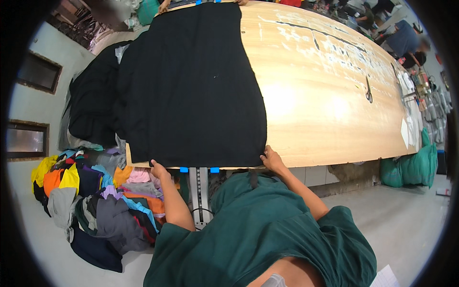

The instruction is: The person spreads a large piece of black fabric on a table and smooths it out. They then place white paper pattern pieces onto the fabric and use scissors to cut the fabric along the pattern outlines.

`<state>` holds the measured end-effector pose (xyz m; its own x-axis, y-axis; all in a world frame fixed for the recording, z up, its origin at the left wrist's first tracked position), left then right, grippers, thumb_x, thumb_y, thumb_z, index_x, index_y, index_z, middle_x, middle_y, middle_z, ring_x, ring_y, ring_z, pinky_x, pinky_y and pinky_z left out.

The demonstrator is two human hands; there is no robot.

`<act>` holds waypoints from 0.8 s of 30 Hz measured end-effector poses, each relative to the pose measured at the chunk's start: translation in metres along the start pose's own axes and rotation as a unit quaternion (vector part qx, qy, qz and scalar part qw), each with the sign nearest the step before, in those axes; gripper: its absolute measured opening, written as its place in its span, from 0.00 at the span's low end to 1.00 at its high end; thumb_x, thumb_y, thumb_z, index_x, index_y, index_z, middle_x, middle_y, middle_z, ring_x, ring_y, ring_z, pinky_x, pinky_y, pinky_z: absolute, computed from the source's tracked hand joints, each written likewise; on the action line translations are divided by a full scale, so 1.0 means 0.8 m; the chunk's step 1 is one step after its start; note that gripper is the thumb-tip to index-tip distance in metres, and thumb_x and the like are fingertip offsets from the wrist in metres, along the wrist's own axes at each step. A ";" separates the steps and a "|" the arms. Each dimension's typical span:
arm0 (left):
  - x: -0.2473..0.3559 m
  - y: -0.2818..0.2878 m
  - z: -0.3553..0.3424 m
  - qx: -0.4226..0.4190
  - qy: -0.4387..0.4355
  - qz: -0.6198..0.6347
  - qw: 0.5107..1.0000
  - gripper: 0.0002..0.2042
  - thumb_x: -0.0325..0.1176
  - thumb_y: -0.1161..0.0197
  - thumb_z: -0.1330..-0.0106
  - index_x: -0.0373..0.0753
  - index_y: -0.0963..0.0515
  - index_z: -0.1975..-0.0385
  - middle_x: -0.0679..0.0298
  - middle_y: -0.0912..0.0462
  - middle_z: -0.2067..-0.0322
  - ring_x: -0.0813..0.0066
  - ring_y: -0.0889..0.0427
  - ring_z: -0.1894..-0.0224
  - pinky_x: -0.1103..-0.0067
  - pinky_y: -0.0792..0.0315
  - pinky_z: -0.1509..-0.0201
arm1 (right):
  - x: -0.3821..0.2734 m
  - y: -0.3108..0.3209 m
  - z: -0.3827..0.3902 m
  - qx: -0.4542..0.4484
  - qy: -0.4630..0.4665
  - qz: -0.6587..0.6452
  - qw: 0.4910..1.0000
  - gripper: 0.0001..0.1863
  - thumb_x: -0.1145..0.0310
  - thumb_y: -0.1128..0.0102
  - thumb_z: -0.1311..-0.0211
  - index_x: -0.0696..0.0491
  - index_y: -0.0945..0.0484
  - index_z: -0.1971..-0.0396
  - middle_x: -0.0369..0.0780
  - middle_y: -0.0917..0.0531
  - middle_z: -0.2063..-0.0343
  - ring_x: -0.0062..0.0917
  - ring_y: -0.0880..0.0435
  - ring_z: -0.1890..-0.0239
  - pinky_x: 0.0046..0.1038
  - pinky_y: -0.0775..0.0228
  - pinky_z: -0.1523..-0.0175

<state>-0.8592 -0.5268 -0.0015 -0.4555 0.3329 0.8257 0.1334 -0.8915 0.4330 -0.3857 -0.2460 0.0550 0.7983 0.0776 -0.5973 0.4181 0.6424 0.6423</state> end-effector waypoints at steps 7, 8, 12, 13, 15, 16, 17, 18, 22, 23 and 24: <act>0.039 -0.012 0.110 0.119 -0.199 -0.201 0.952 0.28 0.39 0.35 0.28 0.32 0.32 0.33 0.45 0.27 0.35 0.45 0.25 0.35 0.58 0.33 0.29 | 0.026 -0.009 0.003 -0.067 -0.010 -0.027 0.997 0.24 0.61 0.35 0.31 0.63 0.24 0.44 0.60 0.15 0.49 0.55 0.16 0.43 0.49 0.25 0.38; 0.046 -0.028 0.130 0.135 -0.286 -0.257 0.913 0.28 0.38 0.34 0.29 0.32 0.33 0.33 0.45 0.28 0.34 0.44 0.26 0.34 0.57 0.34 0.28 | 0.026 -0.008 0.001 -0.046 -0.019 -0.026 0.998 0.24 0.59 0.35 0.31 0.63 0.22 0.46 0.60 0.15 0.50 0.54 0.16 0.43 0.50 0.25 0.38; 0.055 -0.073 0.177 -0.007 -0.514 -0.156 0.844 0.26 0.36 0.36 0.28 0.36 0.29 0.32 0.42 0.27 0.33 0.43 0.30 0.30 0.56 0.38 0.24 | 0.029 -0.014 -0.005 -0.070 0.038 0.058 0.995 0.28 0.50 0.36 0.30 0.61 0.17 0.45 0.57 0.14 0.48 0.52 0.16 0.42 0.46 0.25 0.36; 0.049 -0.086 0.186 -0.048 -0.517 -0.176 0.836 0.25 0.37 0.38 0.26 0.37 0.29 0.31 0.44 0.28 0.31 0.43 0.31 0.28 0.57 0.38 0.24 | 0.031 -0.016 -0.008 -0.090 0.040 0.075 0.992 0.29 0.50 0.36 0.30 0.60 0.17 0.43 0.57 0.14 0.47 0.52 0.16 0.41 0.46 0.25 0.35; 0.039 -0.102 0.196 -0.104 -0.518 -0.235 0.816 0.25 0.42 0.43 0.21 0.40 0.30 0.28 0.47 0.31 0.27 0.45 0.34 0.25 0.56 0.40 0.23 | 0.036 -0.018 -0.007 -0.119 0.026 0.066 0.990 0.30 0.50 0.35 0.29 0.61 0.18 0.41 0.57 0.15 0.45 0.51 0.16 0.40 0.44 0.25 0.35; 0.032 -0.109 0.198 -0.133 -0.490 -0.295 0.809 0.25 0.45 0.47 0.18 0.41 0.31 0.26 0.48 0.33 0.25 0.47 0.36 0.24 0.56 0.41 0.22 | 0.039 -0.018 -0.005 -0.123 0.030 0.056 0.990 0.31 0.50 0.35 0.29 0.62 0.19 0.40 0.57 0.15 0.45 0.50 0.16 0.40 0.43 0.24 0.35; 0.027 -0.112 0.201 -0.121 -0.498 -0.315 0.799 0.26 0.47 0.50 0.17 0.43 0.33 0.25 0.50 0.36 0.24 0.48 0.38 0.22 0.56 0.43 0.21 | 0.041 -0.017 -0.006 -0.131 0.035 0.076 0.988 0.30 0.50 0.35 0.29 0.62 0.18 0.43 0.57 0.14 0.47 0.50 0.15 0.42 0.43 0.23 0.37; 0.020 -0.114 0.202 -0.119 -0.479 -0.357 0.793 0.27 0.49 0.54 0.16 0.45 0.35 0.23 0.52 0.38 0.22 0.49 0.40 0.21 0.56 0.45 0.20 | 0.043 -0.014 -0.007 -0.131 0.054 0.057 0.988 0.29 0.50 0.34 0.30 0.62 0.18 0.45 0.56 0.13 0.49 0.50 0.14 0.43 0.43 0.23 0.38; 0.004 -0.110 0.203 -0.123 -0.435 -0.453 0.769 0.28 0.52 0.64 0.13 0.50 0.41 0.19 0.57 0.48 0.18 0.53 0.49 0.17 0.56 0.52 0.16 | 0.047 -0.004 -0.010 -0.149 0.081 0.039 0.985 0.27 0.50 0.34 0.30 0.63 0.18 0.51 0.56 0.13 0.54 0.50 0.14 0.47 0.44 0.23 0.42; 0.001 -0.107 0.203 -0.124 -0.440 -0.458 0.762 0.28 0.52 0.65 0.13 0.50 0.43 0.18 0.57 0.48 0.18 0.54 0.50 0.16 0.56 0.52 0.16 | 0.048 -0.004 -0.010 -0.169 0.068 0.039 0.983 0.28 0.50 0.34 0.30 0.62 0.18 0.47 0.57 0.13 0.51 0.51 0.14 0.44 0.44 0.23 0.40; -0.001 -0.104 0.204 -0.119 -0.447 -0.463 0.755 0.28 0.52 0.65 0.13 0.50 0.43 0.19 0.57 0.48 0.18 0.54 0.50 0.17 0.56 0.52 0.16 | 0.048 -0.004 -0.009 -0.182 0.053 0.046 0.981 0.30 0.50 0.34 0.30 0.62 0.18 0.43 0.57 0.14 0.48 0.51 0.15 0.42 0.43 0.24 0.37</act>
<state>-0.7262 -0.4029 0.0212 0.5357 0.8276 0.1677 -0.0888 -0.1424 0.9858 -0.3594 -0.2396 0.0262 0.7672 0.2145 -0.6045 0.1494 0.8567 0.4937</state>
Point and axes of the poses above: each hand's wrist, its own z-axis away from the middle knuckle, its own y-axis out of the back of the hand, x = y × z, the point moved 1 cm from there along -z, towards the middle knuckle
